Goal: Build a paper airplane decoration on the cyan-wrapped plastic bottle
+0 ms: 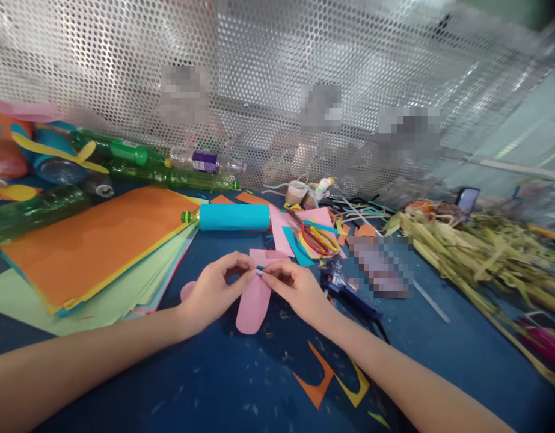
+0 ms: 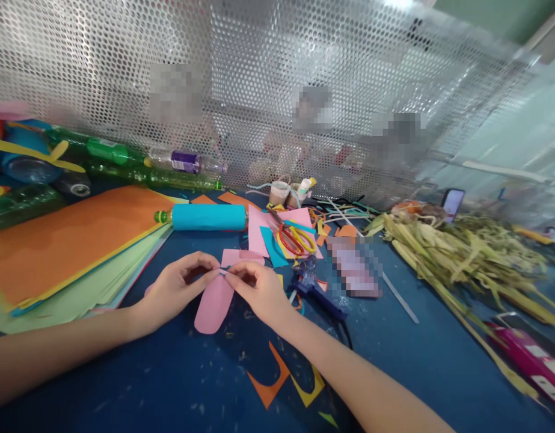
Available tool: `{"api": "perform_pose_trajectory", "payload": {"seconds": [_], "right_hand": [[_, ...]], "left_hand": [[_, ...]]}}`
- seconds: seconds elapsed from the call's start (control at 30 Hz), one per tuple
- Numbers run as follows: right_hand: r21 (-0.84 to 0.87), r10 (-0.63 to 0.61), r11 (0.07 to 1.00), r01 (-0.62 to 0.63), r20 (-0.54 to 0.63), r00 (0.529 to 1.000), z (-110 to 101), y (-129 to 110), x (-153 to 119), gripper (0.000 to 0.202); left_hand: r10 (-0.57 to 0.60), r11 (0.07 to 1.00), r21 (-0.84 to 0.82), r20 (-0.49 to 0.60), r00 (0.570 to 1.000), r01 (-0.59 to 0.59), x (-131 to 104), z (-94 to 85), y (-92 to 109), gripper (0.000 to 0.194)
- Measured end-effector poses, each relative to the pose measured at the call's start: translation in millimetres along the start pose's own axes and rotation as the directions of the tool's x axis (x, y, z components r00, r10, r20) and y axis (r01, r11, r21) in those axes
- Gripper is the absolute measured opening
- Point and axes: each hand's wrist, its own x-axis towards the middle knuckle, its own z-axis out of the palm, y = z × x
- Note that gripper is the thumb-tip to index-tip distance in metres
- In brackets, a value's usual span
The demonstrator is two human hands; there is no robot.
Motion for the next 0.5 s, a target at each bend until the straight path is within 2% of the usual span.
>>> {"api": "perform_pose_trajectory", "payload": {"seconds": [0.23,0.4,0.5], "right_hand": [[0.033,0.005,0.999,-0.005,-0.011,1.0,2.0,9.3,1.1,0.019],[0.035,-0.019,0.999,0.018,0.014,1.0,1.6,10.0,-0.2,0.021],[0.013,-0.015,1.0,0.014,0.022,1.0,1.8,9.6,-1.1,0.02]], "left_hand": [[-0.006,1.0,0.021,0.022,1.0,0.005,1.7,0.2,-0.3,0.007],[0.001,0.999,0.034,0.097,0.995,-0.005,2.8,1.8,-2.6,0.007],[0.009,0.999,0.04,0.105,0.994,-0.014,3.2,2.5,-4.7,0.005]]}}
